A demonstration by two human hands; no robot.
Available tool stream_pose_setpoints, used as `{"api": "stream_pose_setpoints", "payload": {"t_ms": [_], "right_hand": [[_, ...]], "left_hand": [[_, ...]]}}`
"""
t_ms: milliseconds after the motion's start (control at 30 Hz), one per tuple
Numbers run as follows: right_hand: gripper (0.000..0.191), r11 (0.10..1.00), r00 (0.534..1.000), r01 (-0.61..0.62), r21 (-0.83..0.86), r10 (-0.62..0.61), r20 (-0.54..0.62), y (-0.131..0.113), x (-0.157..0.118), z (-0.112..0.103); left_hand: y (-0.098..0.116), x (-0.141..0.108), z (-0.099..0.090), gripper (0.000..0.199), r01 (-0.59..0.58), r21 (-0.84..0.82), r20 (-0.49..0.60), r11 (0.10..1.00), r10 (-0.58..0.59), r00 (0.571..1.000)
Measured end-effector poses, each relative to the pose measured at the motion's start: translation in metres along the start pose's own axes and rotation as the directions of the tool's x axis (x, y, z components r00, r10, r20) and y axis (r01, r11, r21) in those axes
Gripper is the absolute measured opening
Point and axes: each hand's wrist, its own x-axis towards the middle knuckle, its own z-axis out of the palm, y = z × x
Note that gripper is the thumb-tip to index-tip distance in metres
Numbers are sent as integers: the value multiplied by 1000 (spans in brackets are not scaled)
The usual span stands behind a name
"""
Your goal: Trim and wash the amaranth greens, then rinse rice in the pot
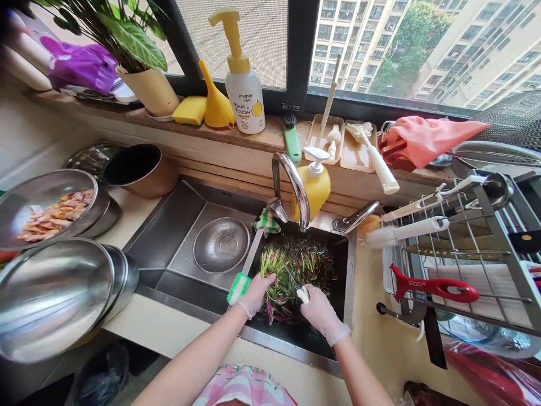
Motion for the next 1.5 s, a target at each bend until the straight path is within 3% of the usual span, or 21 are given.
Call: {"api": "stream_pose_setpoints", "payload": {"t_ms": [300, 500, 700, 1000, 1267, 1500], "right_hand": [[44, 999, 999, -37, 18, 37, 3, -1, 7, -7], [35, 999, 1000, 7, -39, -7, -13, -4, 16, -5], [35, 996, 992, 76, -48, -80, -100, -6, 16, -2], [30, 996, 998, 24, -87, -29, -57, -6, 18, -10], [40, 996, 995, 72, -51, -75, -67, -4, 15, -14], [39, 995, 996, 64, -73, -68, -52, -4, 15, -17]], "left_hand": [[7, 6, 4, 53, -19, -29, -79, 999, 17, 997], [9, 6, 10, 53, -10, -20, -43, 1000, 9, 999], [14, 8, 11, 53, -42, -12, -34, 999, 42, 999], [10, 13, 8, 45, -30, 28, -27, 999, 31, 999], [4, 11, 6, 44, -68, 49, 46, 996, 65, 997], [3, 11, 6, 39, -50, 96, 32, 994, 47, 998]]}}
